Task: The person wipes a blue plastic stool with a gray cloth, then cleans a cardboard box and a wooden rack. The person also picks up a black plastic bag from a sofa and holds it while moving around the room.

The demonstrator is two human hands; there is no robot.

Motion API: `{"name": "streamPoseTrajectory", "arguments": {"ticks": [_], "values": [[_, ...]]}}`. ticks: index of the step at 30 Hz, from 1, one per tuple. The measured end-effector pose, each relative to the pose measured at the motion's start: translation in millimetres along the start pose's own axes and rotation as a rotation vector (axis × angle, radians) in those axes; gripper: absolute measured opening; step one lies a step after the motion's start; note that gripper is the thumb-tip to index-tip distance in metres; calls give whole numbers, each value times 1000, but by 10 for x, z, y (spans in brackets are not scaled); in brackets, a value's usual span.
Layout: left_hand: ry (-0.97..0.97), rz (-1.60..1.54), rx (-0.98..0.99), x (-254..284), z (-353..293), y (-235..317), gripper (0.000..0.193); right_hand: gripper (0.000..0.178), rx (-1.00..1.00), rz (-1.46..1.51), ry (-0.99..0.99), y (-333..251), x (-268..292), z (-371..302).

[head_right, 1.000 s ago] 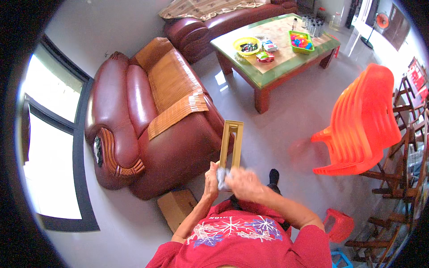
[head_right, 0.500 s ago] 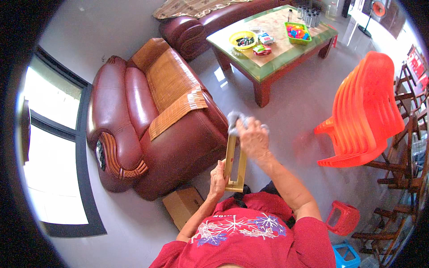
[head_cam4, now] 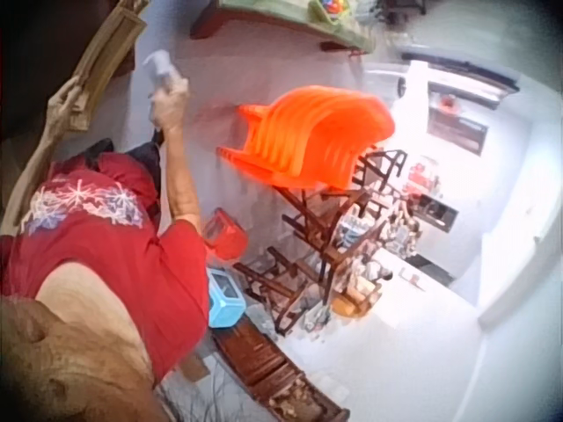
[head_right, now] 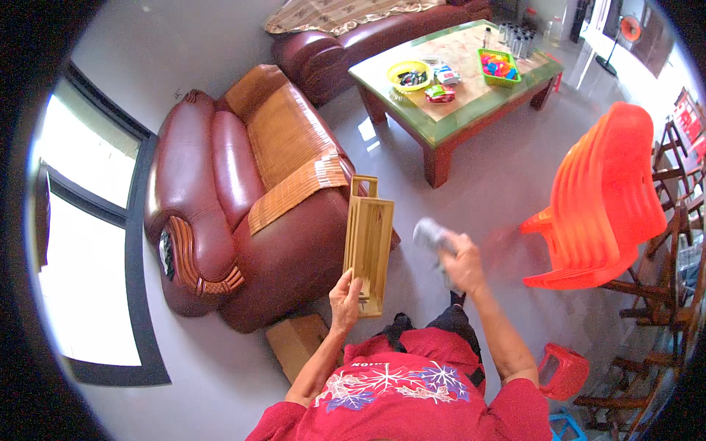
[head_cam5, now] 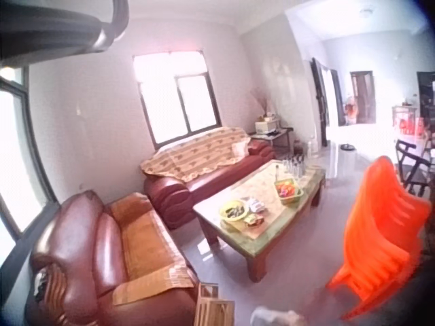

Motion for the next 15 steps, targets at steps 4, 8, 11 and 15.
{"name": "streamPoseTrajectory", "arguments": {"ticks": [4, 8, 11, 15], "values": [[-97, 405, -226, -56, -176, -8, 35, 58, 212, 451, -69, -443, 93, 136], [-161, 458, -320, -178, -335, 28, 37, 66, 410, 187, 52, -356, -229, 137], [-203, 570, -344, -209, -341, -31, 39, 65, 396, 177, 203, -283, -310, 18], [-332, 416, -102, -288, -276, -53, 45, 63, 463, 3, 325, -144, -508, -173]]}}
Point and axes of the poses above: each hand's wrist, its own z-axis towards the middle knuckle, its own x-axis out of the back of the hand, y = z × x, the point moved 4 cm from there along z, towards the middle knuckle, and after that the axes turned 1 degree about -x, right-handed, at the moved point
